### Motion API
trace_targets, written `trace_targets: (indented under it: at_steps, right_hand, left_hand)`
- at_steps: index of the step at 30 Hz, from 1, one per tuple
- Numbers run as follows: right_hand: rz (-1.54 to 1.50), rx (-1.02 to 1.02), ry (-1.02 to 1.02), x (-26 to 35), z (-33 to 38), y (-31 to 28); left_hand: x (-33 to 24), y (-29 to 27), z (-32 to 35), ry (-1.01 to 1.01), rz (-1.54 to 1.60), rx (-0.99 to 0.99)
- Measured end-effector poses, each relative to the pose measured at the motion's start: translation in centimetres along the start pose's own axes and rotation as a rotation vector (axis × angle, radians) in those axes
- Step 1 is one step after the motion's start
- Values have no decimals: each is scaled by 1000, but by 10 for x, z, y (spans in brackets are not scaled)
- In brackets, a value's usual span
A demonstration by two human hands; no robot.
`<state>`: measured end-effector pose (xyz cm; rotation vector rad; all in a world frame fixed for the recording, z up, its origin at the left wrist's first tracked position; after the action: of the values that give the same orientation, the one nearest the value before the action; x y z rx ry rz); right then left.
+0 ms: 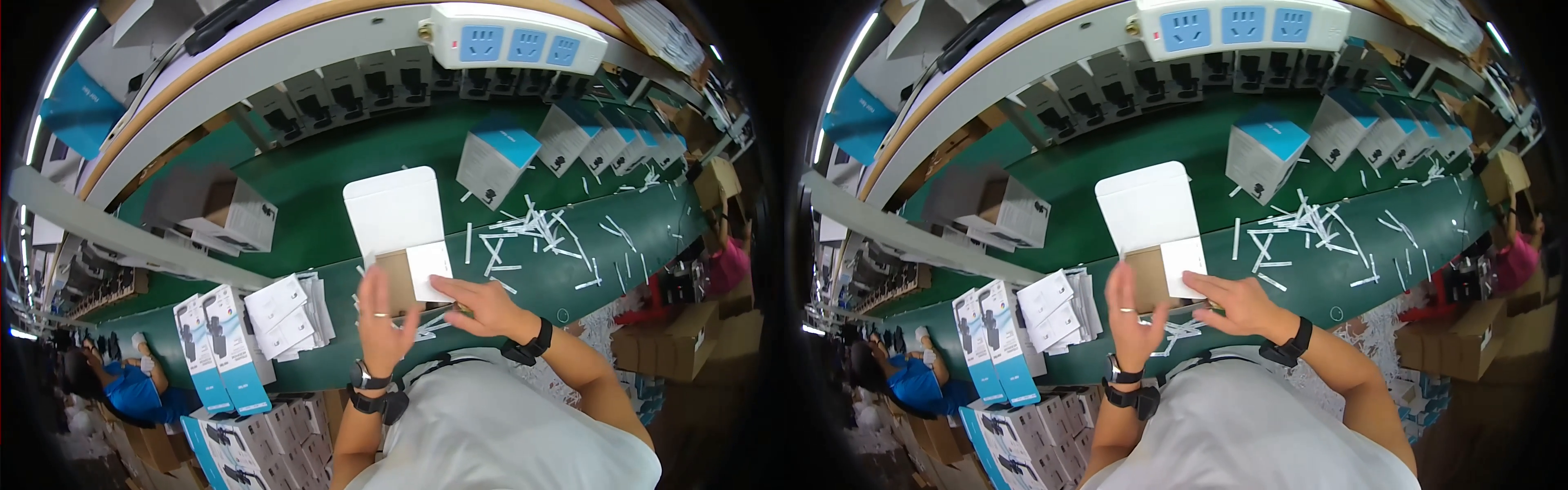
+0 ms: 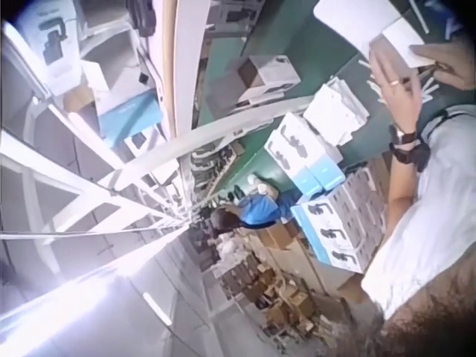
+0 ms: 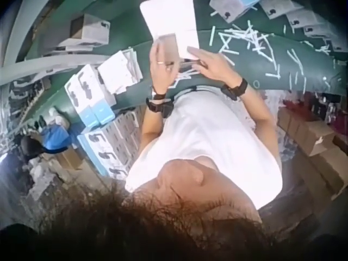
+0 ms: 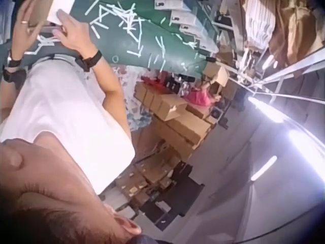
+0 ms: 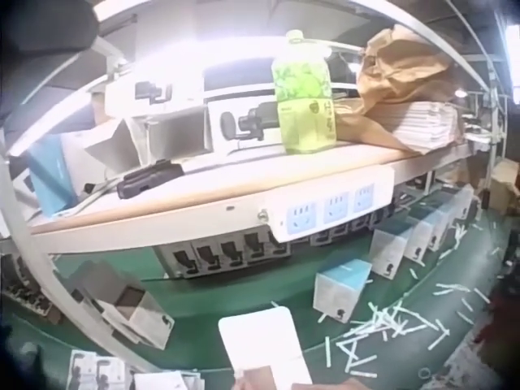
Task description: The person places a manual into a white box, seals it with a sticker, and slides it into a blue sleeve. This process is repeated for several more units on the assembly line.
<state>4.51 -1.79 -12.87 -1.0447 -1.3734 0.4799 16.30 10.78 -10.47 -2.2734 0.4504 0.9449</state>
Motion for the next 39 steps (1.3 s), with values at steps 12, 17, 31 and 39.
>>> trace_targets:
  at_steps: [12,17,31,39]
  right_hand:
    - [227,-288,183,-57,-36,-25]
    - [187,-282,232,-59,-40,-21]
    - [356,-194,-52,30,-124,46]
    - [-166,-158,-154,54,-134,47]
  left_hand:
    - [10,63,19,123,-357,344]
    - [10,64,17,135,-354,349]
    - [14,67,25,160,-327,355]
    - [40,75,41,-115,-284,579]
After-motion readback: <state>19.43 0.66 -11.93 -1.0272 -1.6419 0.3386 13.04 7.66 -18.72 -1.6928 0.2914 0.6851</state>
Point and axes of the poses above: each hand's wrist, its own z-axis away from the middle knuckle, its own y-axis out of the palm, x = y × z, the point moved 10 cm from there along -z, towards the middle knuckle, and after that the axes turned 12 degrees about z, right-handed, at the moved point
